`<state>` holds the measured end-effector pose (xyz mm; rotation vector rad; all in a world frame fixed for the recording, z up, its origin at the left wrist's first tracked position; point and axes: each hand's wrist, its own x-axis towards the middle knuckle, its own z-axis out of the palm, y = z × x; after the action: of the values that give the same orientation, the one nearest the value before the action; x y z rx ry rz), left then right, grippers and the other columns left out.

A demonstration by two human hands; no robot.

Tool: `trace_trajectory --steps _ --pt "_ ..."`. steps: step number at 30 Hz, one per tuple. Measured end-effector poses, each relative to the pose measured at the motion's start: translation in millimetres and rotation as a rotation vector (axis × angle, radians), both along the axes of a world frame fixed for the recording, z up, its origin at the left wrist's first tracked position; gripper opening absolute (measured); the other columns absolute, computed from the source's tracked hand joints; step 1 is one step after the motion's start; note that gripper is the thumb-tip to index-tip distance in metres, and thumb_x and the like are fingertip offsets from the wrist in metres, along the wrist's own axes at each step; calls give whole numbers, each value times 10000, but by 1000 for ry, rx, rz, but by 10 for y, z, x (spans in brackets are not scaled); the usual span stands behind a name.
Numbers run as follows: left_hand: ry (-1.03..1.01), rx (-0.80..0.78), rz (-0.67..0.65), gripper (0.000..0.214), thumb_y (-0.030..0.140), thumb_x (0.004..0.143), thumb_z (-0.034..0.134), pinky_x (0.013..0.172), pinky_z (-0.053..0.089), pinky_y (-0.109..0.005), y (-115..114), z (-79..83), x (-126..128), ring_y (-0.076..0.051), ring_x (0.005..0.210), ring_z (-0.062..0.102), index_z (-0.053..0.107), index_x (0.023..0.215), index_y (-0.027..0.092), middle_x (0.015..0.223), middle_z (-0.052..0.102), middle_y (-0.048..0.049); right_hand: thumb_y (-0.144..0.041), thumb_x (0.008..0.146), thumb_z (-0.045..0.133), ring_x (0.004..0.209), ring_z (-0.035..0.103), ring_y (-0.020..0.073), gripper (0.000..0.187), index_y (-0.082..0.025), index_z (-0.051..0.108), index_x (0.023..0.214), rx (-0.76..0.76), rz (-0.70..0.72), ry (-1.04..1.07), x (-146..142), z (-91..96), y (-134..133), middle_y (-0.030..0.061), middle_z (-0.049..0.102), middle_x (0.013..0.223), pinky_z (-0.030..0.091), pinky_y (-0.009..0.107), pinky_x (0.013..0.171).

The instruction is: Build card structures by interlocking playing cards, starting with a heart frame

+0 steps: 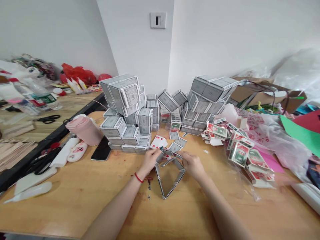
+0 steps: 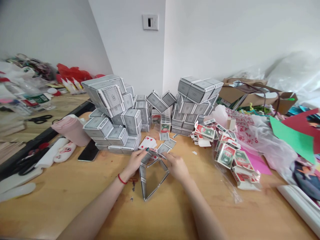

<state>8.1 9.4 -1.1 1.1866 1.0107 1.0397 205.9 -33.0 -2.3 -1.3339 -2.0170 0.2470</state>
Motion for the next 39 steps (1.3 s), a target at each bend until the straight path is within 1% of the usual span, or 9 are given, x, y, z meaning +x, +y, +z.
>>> trace_trajectory --steps 4,7,10,13,17,28,32,36,39 --pt "15 24 -34 295 378 728 577 816 440 -320 -3 -10 7 -231 867 598 708 848 142 884 697 -66 -108 790 400 647 633 166 338 -259 602 1015 -29 18 20 -64 -24 2 32 683 785 476 231 572" --pt "54 44 -3 253 348 720 580 793 444 -305 0 -21 -2 -218 848 597 706 813 149 872 695 -59 -169 828 408 640 637 166 260 -262 607 967 -54 -36 82 -75 -22 6 22 687 789 475 238 565" --pt "62 61 -53 226 287 699 598 794 447 -297 4 -27 -11 -209 861 599 697 859 163 909 688 -57 -260 845 442 554 613 151 172 -242 610 874 -78 -105 209 -81 -3 24 8 666 687 471 236 533" --pt "61 73 -46 242 234 665 623 787 457 -306 0 -30 -8 -215 853 607 693 886 167 914 689 -62 -318 838 465 444 562 137 178 -217 609 815 -102 -144 374 -109 4 58 -14 604 536 466 236 483" --pt "75 111 -25 244 211 675 612 823 452 -316 -11 -21 9 -222 882 612 698 900 170 948 690 -64 -343 838 458 474 589 143 216 -202 622 839 -108 -157 501 -150 -24 98 4 627 587 494 258 531" --pt "135 150 -48 288 254 742 553 889 420 -320 -28 9 9 -217 960 592 675 978 143 1027 668 -65 -311 851 408 479 575 138 266 -214 656 860 -71 -120 450 -138 -106 165 4 624 573 489 251 534" --pt "135 119 -20 270 274 729 567 798 459 -309 -24 4 5 -210 855 609 695 921 133 945 692 -68 -285 853 395 502 579 135 287 -246 639 999 -32 -88 413 -178 -133 151 14 637 655 509 268 578" --pt "62 61 -18 286 326 706 597 719 482 -307 -13 -31 -2 -202 777 610 700 878 122 884 697 -74 -266 838 409 715 634 159 339 -286 576 1133 -34 -66 403 -250 -132 77 41 666 971 509 305 732" --pt "24 28 2 305 342 684 621 687 482 -301 -1 -50 -4 -197 743 608 699 874 117 864 695 -81 -320 811 474 803 628 189 358 -249 579 1146 -132 -23 505 -270 -81 31 68 640 1059 495 318 758"
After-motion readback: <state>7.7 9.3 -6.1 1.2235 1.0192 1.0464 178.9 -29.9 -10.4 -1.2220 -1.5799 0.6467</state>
